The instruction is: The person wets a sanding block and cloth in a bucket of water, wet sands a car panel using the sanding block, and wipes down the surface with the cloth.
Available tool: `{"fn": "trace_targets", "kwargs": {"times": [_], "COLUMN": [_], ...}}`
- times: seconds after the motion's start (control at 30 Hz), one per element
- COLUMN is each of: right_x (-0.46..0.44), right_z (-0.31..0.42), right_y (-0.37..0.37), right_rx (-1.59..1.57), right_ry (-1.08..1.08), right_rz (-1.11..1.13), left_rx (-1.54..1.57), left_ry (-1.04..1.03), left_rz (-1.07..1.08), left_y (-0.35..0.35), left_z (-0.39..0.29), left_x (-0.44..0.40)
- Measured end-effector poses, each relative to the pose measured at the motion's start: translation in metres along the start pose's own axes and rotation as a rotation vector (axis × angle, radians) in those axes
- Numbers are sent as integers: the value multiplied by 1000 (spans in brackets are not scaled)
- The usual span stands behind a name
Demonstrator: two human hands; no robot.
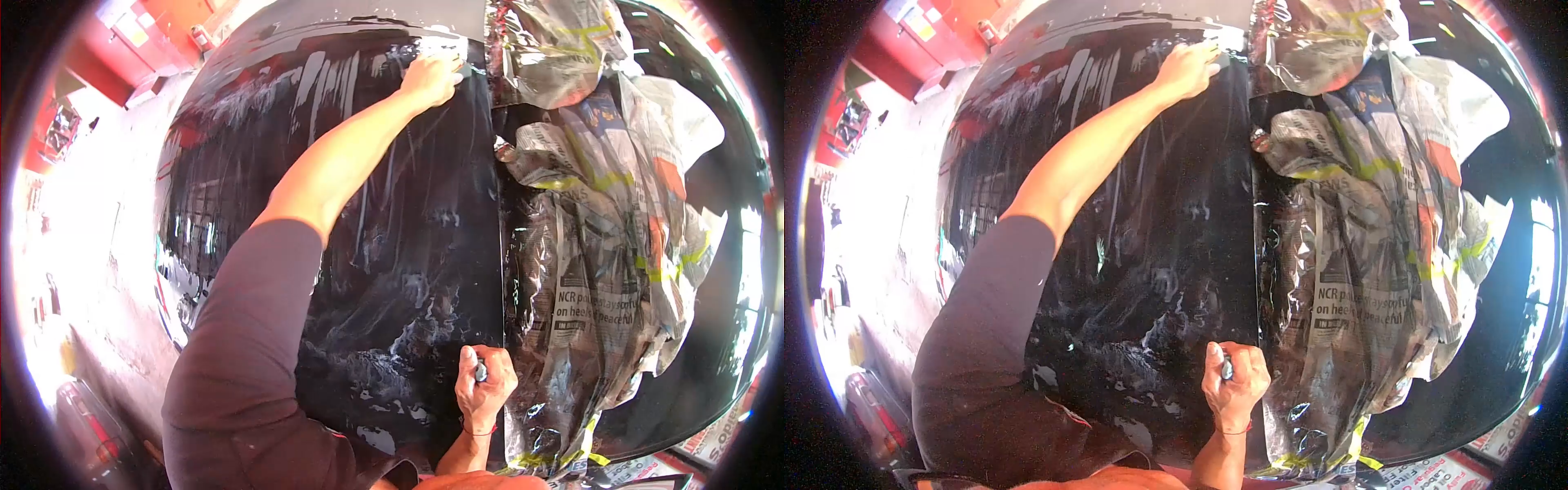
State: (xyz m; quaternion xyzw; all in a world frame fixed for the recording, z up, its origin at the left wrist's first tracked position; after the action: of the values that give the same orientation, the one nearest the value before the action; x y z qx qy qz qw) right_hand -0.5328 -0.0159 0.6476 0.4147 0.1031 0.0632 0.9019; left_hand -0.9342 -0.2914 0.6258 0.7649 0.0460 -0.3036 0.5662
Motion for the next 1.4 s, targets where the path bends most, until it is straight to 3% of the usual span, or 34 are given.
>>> {"fn": "trace_targets", "kwargs": {"times": [0.07,0.13,0.17,0.23,0.27,0.3,0.33,0.4,0.47,0.53,0.6,0.67,0.7,0.73,0.77,0.8,0.87,0.9,0.93,0.97,1.0,1.07,1.1,1.17,1.27,1.33,1.4], "right_x": [-1,-4,-3,-5,-5,-2,0,-1,2,-1,-3,-6,-5,-3,1,0,4,4,2,2,-1,-7,-8,-4,-3,-5,-6], "right_z": [1,6,6,4,1,0,2,0,-3,0,1,3,3,2,2,1,1,1,4,6,6,5,7,7,8,5,7], "right_y": [-1,-4,-4,-7,-8,-8,-7,-6,-5,-6,-10,-9,-9,-9,-6,-3,-5,-6,-5,-5,-5,-9,-7,-7,-5,-6,-7], "right_rx": [-1,-3,8,25,33,41,46,54,24,6,21,50,58,60,61,65,58,65,36,32,40,45,49,53,43,28,32], "right_ry": [-4,10,-13,-24,-19,-17,-11,-47,-51,-27,-47,-53,-54,-57,-62,-61,-59,-25,-22,-33,-34,-35,-37,-22,-15,-21,-35], "right_rz": [36,51,82,97,81,67,69,58,40,59,88,91,94,94,89,82,95,102,84,95,102,92,88,79,72,67,91], "left_rx": [112,320,323,379,255,2,194,98,198,294,355,205,55,114,-16,-14,224,272,180,321,330,252,305,70,140,191,397], "left_ry": [5,-252,-221,-362,-244,-108,162,61,62,-253,-349,-318,-77,52,69,64,95,27,-113,-244,-265,-356,-38,47,99,-205,-384], "left_rz": [458,56,57,52,378,323,170,32,213,386,111,269,297,97,11,4,219,406,421,280,291,348,393,157,205,473,308], "left_y": [33,64,60,62,39,17,8,-2,13,48,61,31,22,6,-7,-3,-5,16,41,52,56,46,28,-2,13,48,63], "left_z": [-69,-134,-129,-118,-92,-48,-3,6,-24,-104,-118,-81,-48,-7,2,-2,-8,-46,-90,-110,-115,-76,-31,21,-5,-91,-134], "left_x": [43,128,134,116,71,34,6,-11,22,82,122,67,33,8,-6,-7,11,39,77,120,144,88,50,1,17,67,130]}}
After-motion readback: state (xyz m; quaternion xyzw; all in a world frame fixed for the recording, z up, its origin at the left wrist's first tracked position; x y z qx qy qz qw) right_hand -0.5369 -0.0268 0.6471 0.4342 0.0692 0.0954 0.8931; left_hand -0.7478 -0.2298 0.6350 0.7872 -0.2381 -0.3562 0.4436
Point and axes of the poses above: each hand's wrist, its own x-axis away from the middle knuckle, its own y-axis out of the back of the hand, z = x × y, the point moved 7 cm from there along -x, towards the middle knuckle, and after that the axes turned 13 degrees about z, right-handed, at the moved point
